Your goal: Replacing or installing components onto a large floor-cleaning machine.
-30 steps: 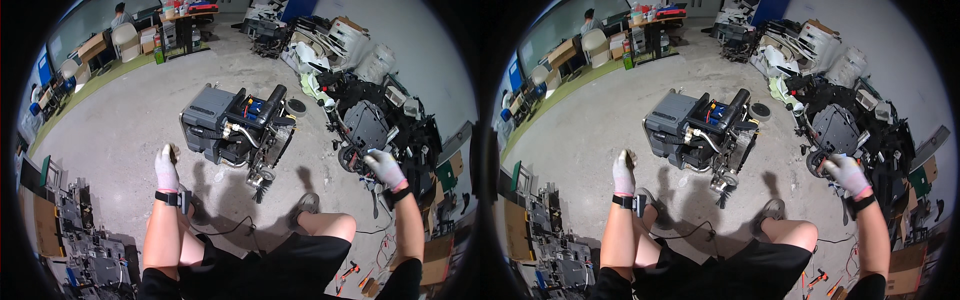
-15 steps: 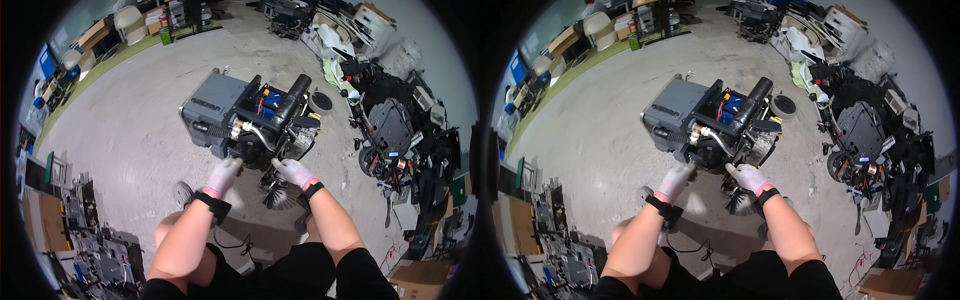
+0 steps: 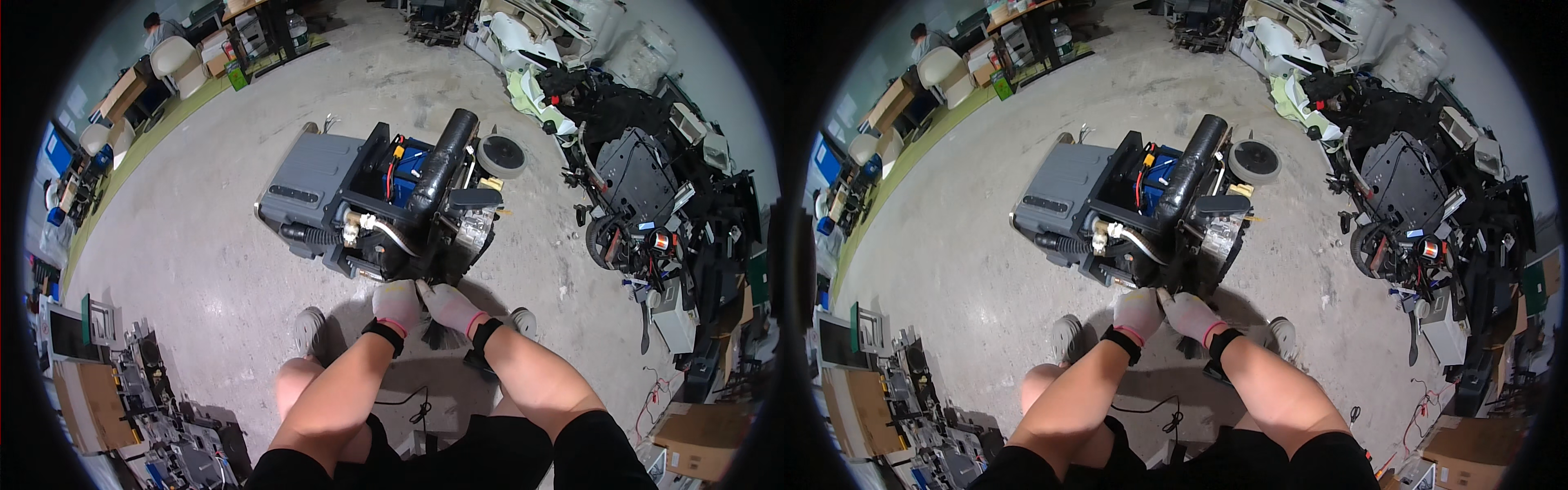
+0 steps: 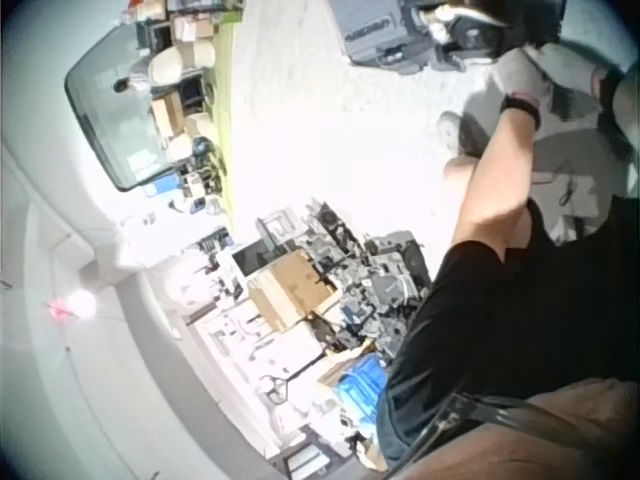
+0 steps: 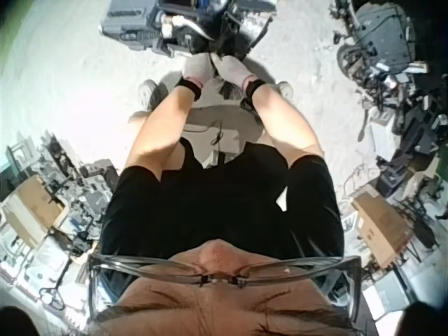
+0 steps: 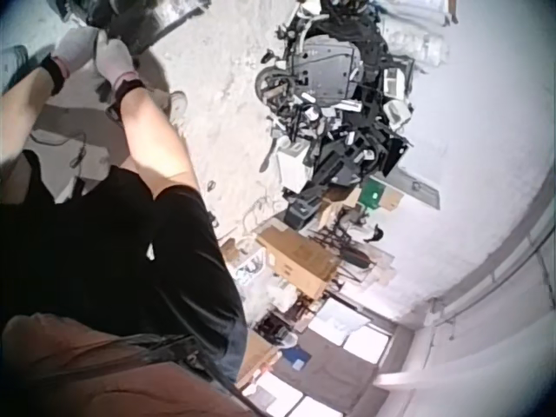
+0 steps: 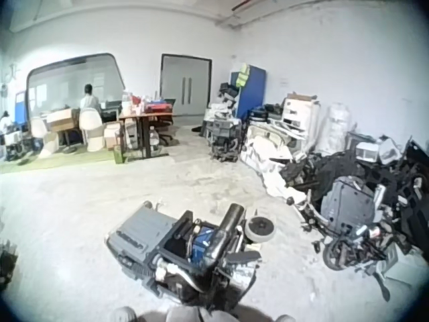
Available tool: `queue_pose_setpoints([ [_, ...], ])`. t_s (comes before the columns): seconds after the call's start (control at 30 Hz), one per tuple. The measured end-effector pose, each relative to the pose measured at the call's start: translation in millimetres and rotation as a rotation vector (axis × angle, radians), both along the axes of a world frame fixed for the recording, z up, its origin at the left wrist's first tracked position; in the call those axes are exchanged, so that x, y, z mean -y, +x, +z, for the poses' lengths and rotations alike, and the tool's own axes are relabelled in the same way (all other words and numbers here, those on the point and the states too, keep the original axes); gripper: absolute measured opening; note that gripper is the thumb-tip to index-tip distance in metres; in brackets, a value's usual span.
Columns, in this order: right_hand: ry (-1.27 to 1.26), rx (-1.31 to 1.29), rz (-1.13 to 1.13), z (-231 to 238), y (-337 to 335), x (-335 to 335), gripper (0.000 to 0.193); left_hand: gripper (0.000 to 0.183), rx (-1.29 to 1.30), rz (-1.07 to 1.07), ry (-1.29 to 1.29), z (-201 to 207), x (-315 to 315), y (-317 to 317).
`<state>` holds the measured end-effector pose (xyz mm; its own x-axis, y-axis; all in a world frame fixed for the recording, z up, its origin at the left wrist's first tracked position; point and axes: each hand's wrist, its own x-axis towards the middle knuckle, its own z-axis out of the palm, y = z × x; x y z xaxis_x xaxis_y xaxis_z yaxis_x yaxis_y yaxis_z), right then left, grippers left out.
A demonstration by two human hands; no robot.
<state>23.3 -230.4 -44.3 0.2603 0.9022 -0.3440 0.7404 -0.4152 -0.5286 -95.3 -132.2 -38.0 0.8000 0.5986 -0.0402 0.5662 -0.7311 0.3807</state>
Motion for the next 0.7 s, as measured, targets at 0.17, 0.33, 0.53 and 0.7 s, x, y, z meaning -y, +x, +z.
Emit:
queue_pose_setpoints([
  [0.17,0.095,0.132,0.187,-9,6,8,0.041,0.019,0.073,-0.084,-0.001,-10,-1,-4],
  [0.33,-0.003,0.161,0.295,17,13,17,0.041,0.017,0.144,-0.112,0.000,-7,11,-8],
  [0.53,0.001,0.162,0.320,43,29,70,0.038,0.019,0.120,-0.226,-0.078,-8,58,5],
  [0.7,-0.221,-0.275,-0.172,36,56,121,0.042,0.024,0.014,-0.406,-0.181,14,104,1],
])
